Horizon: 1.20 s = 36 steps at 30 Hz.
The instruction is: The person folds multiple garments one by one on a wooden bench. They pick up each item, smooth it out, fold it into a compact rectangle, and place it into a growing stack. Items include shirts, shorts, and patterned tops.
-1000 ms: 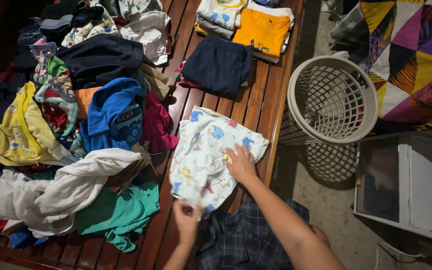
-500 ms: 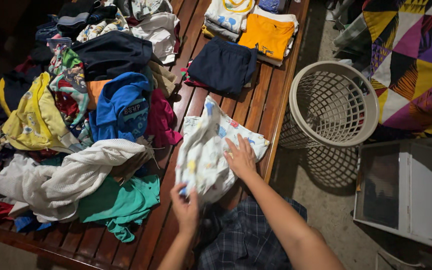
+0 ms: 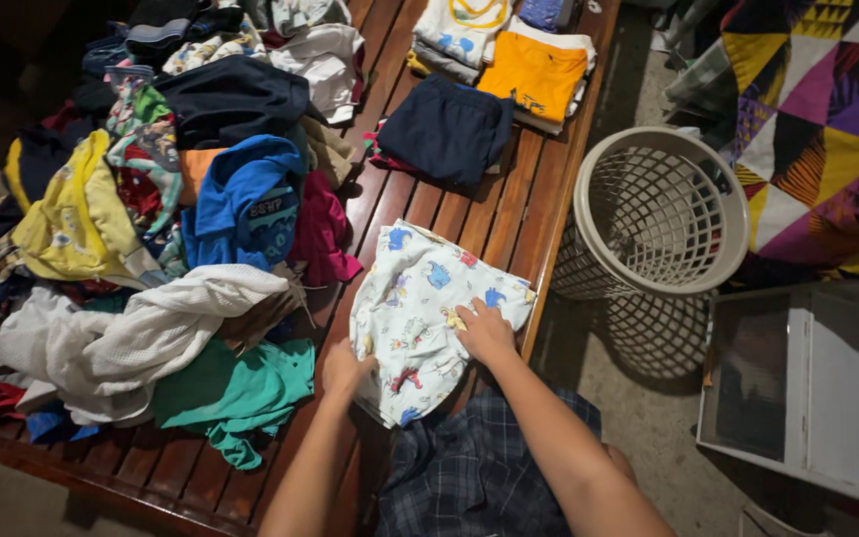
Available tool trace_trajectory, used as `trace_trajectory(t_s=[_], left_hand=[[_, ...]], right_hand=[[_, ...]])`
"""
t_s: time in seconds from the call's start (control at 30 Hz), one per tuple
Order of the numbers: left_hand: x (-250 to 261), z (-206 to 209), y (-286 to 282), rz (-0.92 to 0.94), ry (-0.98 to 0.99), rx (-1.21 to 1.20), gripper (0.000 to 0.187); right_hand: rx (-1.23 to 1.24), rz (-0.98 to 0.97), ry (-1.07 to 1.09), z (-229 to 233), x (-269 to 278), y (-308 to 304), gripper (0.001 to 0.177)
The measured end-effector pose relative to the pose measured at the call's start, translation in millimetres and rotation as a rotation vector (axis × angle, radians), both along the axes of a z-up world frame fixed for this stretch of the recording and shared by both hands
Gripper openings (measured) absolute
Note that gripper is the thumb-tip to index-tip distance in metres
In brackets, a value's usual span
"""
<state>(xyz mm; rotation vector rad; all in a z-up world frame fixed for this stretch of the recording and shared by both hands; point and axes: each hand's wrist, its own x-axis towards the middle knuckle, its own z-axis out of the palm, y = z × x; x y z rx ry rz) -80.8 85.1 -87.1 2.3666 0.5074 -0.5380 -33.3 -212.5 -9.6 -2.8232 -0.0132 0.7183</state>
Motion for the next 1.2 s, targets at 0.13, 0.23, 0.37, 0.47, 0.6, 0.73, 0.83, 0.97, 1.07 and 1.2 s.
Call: trace_trajectory(t_s=[0.13,0.23,0.37,0.47,0.6,0.73,0.83,0.97,1.07,1.2], left_hand=[[5,-12,-18,-0.123,-0.270,-0.055,0.058],[4,-23,-30,-0.140,-0.399,-0.162,0.060],[-2,-18,-43,-0.148,-0.083,-0.016,0.066],[-16,7,-53,-0.135,-0.013,-0.137,0.052],[-20,70,-62,-0.531,-0.531,0.137,0.021],[17,152,-44,-0.813,-0.797,0.232,0.012],[46,220,-16,-0.923,-0.818,0.312,0.016],[70,281,3,-0.789,-0.960,0.426,0.010],[77,282,0,-0.706,-1.246,0.416,0.012],[76,217,-5,-0.774,-1.226,0.519,0.010]], right_hand=[[0.165,0.118,-0.326,15,12,16,0.063],[0.280,0.421,-0.642,24,27,46,0.049],[0.160,0.633,-0.583,31,29,78,0.034],[0.070,0.741,-0.529,33,22,89,0.033],[0.204,0.797,-0.571,45,34,89,0.043],[-0.031,0.786,-0.441,84,71,68,0.025],[0.052,0.599,-0.433,131,96,25,0.021],[0.051,0.475,-0.762,189,112,-29,0.031],[0.142,0.388,-1.003,210,108,-54,0.031],[0.068,0.368,-1.098,176,73,-78,0.032]])
